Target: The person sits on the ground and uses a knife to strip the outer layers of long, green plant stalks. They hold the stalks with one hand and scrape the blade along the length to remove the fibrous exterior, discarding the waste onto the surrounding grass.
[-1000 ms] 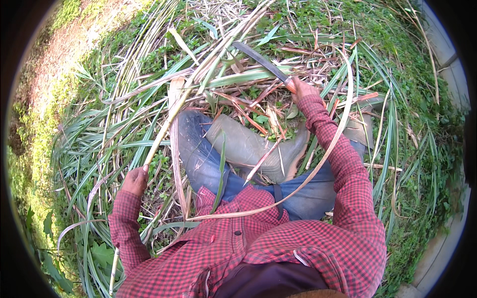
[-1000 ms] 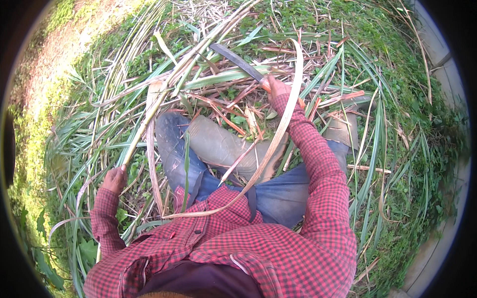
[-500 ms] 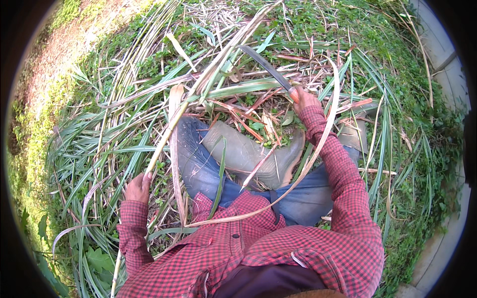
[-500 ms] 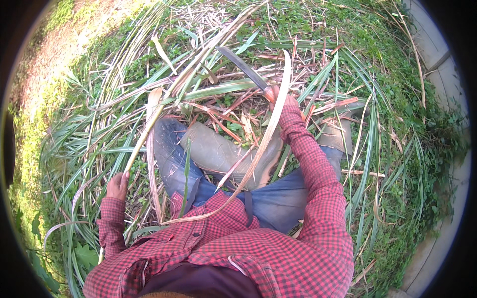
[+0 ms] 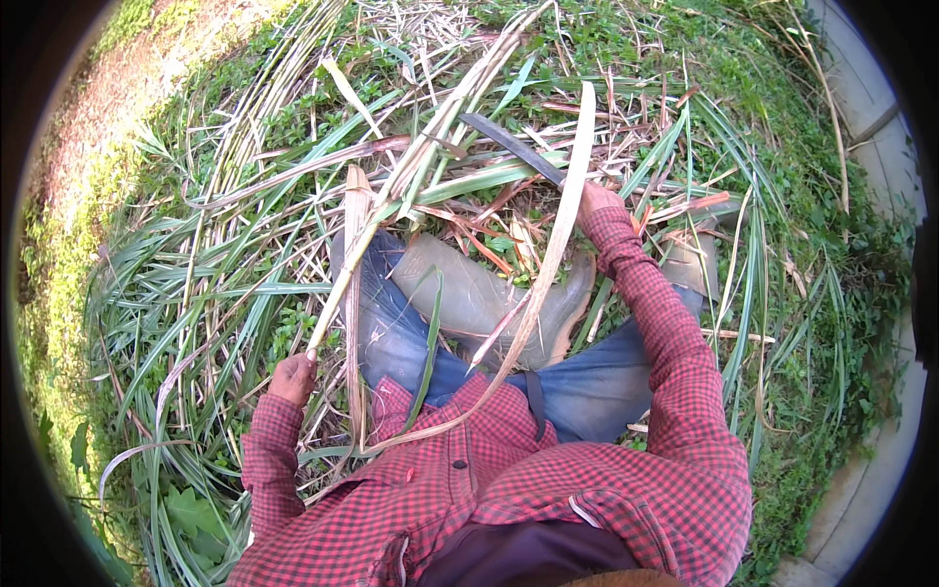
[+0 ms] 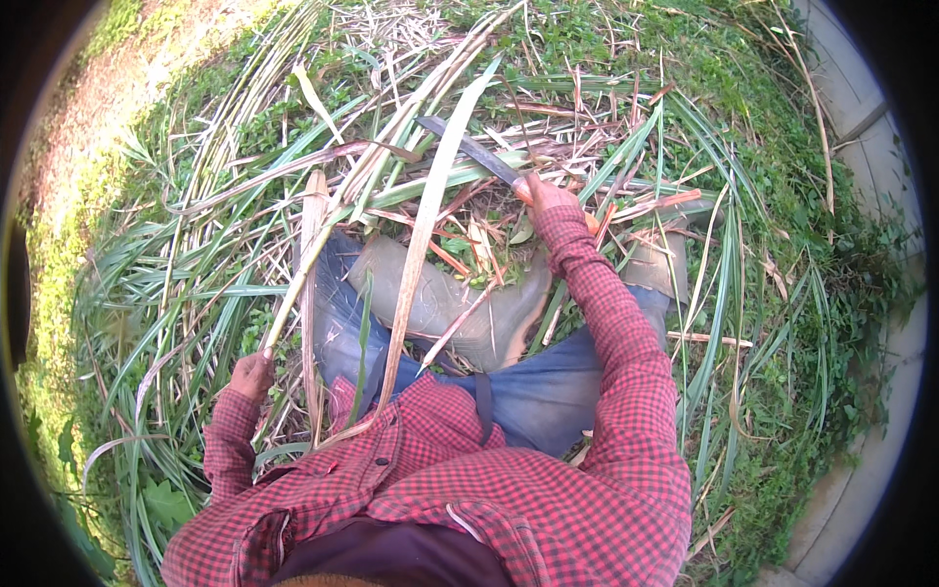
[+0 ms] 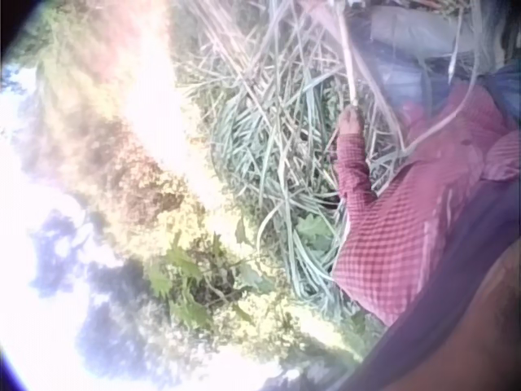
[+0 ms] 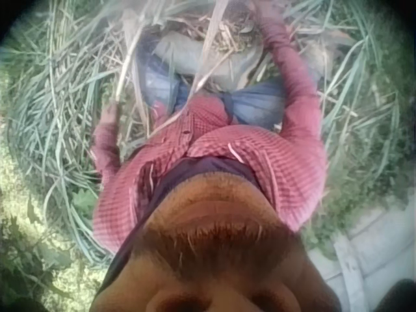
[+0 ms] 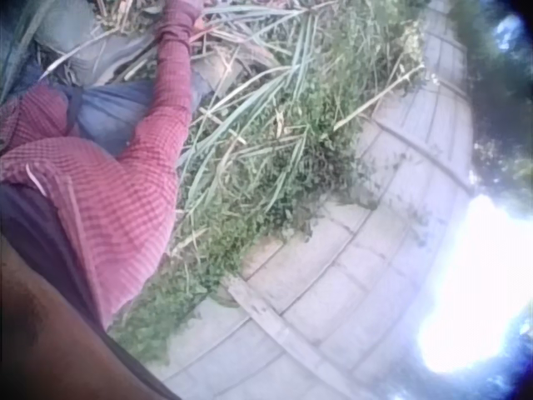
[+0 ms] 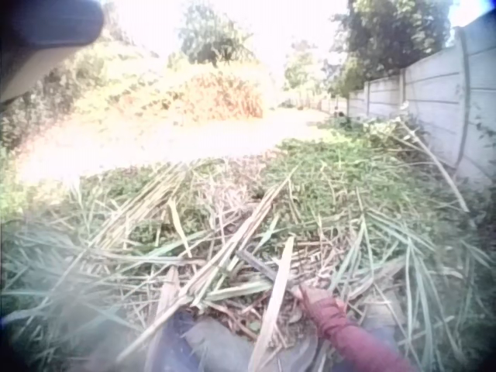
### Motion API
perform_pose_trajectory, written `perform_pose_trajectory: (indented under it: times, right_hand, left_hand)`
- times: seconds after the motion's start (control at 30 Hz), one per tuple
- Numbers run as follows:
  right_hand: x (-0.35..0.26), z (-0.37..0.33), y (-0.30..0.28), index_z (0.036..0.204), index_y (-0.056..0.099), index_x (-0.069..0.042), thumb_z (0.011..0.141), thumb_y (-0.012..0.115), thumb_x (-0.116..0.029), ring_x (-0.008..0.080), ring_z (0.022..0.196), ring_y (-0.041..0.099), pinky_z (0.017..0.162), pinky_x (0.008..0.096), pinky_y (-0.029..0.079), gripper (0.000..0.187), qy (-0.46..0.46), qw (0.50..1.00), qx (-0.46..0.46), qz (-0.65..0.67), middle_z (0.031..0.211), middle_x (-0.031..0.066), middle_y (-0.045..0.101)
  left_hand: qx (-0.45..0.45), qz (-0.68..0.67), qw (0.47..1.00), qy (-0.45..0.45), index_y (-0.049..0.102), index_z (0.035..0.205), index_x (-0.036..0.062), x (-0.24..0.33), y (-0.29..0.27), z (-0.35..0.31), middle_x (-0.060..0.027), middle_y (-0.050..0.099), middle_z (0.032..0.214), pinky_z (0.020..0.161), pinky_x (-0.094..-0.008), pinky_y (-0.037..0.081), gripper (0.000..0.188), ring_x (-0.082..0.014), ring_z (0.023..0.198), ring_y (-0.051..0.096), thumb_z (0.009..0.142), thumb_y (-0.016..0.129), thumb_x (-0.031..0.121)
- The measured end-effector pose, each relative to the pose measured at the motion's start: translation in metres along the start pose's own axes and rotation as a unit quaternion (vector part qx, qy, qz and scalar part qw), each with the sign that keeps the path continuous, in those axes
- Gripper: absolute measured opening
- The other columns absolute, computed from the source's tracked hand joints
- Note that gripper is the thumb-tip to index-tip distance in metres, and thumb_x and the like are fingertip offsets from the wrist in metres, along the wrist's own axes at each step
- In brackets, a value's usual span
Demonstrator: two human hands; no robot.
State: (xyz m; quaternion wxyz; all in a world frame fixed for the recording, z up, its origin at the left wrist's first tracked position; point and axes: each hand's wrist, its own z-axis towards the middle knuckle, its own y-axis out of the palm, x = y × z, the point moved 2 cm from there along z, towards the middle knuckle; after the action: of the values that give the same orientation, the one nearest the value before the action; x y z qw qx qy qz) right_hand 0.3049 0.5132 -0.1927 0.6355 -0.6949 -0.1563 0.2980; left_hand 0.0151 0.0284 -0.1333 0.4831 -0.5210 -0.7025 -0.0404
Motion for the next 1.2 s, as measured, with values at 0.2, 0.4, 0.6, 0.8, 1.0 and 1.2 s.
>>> perform_pose_trajectory:
  times: [0.2, 0.4, 0.6, 0.8, 1.0, 1.2]
  right_hand:
    - [-0.004, -0.01, 0.01, 0.106, 0.045, -0.011, 0.085, 0.051, -0.023, 0.0352, 0.084, 0.061, 0.071, 0.0442, 0.049, 0.025, 0.014, 0.999, -0.024, 0.028, 0.089, 0.016, 0.063]
    - [-0.015, -0.014, 0.02, 0.106, 0.045, -0.011, 0.078, 0.058, -0.015, 0.0334, 0.088, 0.06, 0.072, 0.0429, 0.048, 0.031, 0.003, 0.999, 0.013, 0.032, 0.095, 0.0145, 0.062]
    - [-0.018, -0.031, 0.043, 0.108, 0.042, -0.013, 0.076, 0.061, -0.017, 0.0347, 0.087, 0.06, 0.073, 0.0442, 0.049, 0.037, 0.034, 0.997, -0.009, 0.063, 0.097, 0.0139, 0.06]
    - [-0.014, -0.03, 0.047, 0.105, 0.045, -0.014, 0.077, 0.058, -0.016, 0.0323, 0.088, 0.061, 0.071, 0.0436, 0.048, 0.03, 0.082, 0.991, -0.051, 0.089, 0.096, 0.0117, 0.061]
    - [-0.024, -0.039, 0.035, 0.104, 0.046, -0.014, 0.076, 0.057, -0.013, 0.033, 0.089, 0.06, 0.073, 0.0445, 0.047, 0.031, 0.057, 0.993, -0.02, 0.103, 0.094, 0.0126, 0.062]
    - [-0.019, -0.044, 0.042, 0.104, 0.046, -0.009, 0.076, 0.056, -0.011, 0.0344, 0.087, 0.059, 0.073, 0.0447, 0.047, 0.03, 0.034, 0.995, 0.013, 0.096, 0.098, 0.0146, 0.059]
  left_hand:
    - [-0.022, -0.018, 1.0, -0.011, 0.045, 0.065, 0.0112, -0.005, 0.011, 0.0, 0.0068, 0.036, 0.053, 0.036, -0.0222, 0.019, 0.036, -0.0052, 0.039, 0.027, 0.09, 0.049, 0.038]
    - [-0.063, -0.03, 0.994, -0.081, 0.046, 0.068, 0.01, -0.011, 0.033, -0.002, 0.0028, 0.038, 0.048, 0.033, -0.0238, 0.026, 0.038, -0.0088, 0.035, 0.032, 0.089, 0.05, 0.042]
    - [0.031, 0.473, 0.878, 0.063, 0.058, 0.098, 0.0036, 0.009, 0.02, 0.001, -0.015, 0.064, 0.073, 0.061, -0.0354, 0.05, 0.027, -0.0273, 0.068, 0.064, 0.086, 0.054, 0.028]
    - [0.245, 0.277, 0.825, 0.427, 0.057, 0.099, 0.0064, 0.206, 0.07, 0.019, -0.0086, 0.059, 0.079, 0.062, -0.0322, 0.047, 0.019, -0.0213, 0.068, 0.06, 0.082, 0.058, 0.014]
    - [0.166, 0.511, 0.795, 0.282, 0.051, 0.111, 0.0056, 0.252, 0.186, 0.164, -0.0161, 0.052, 0.114, 0.083, -0.0409, 0.046, 0.046, -0.0295, 0.102, 0.054, 0.078, 0.061, 0.037]
    - [0.198, 0.554, 0.767, 0.258, 0.052, 0.109, 0.0056, 0.229, 0.21, 0.208, -0.0123, 0.052, 0.107, 0.081, -0.0386, 0.047, 0.043, -0.0276, 0.101, 0.052, 0.07, 0.065, 0.018]
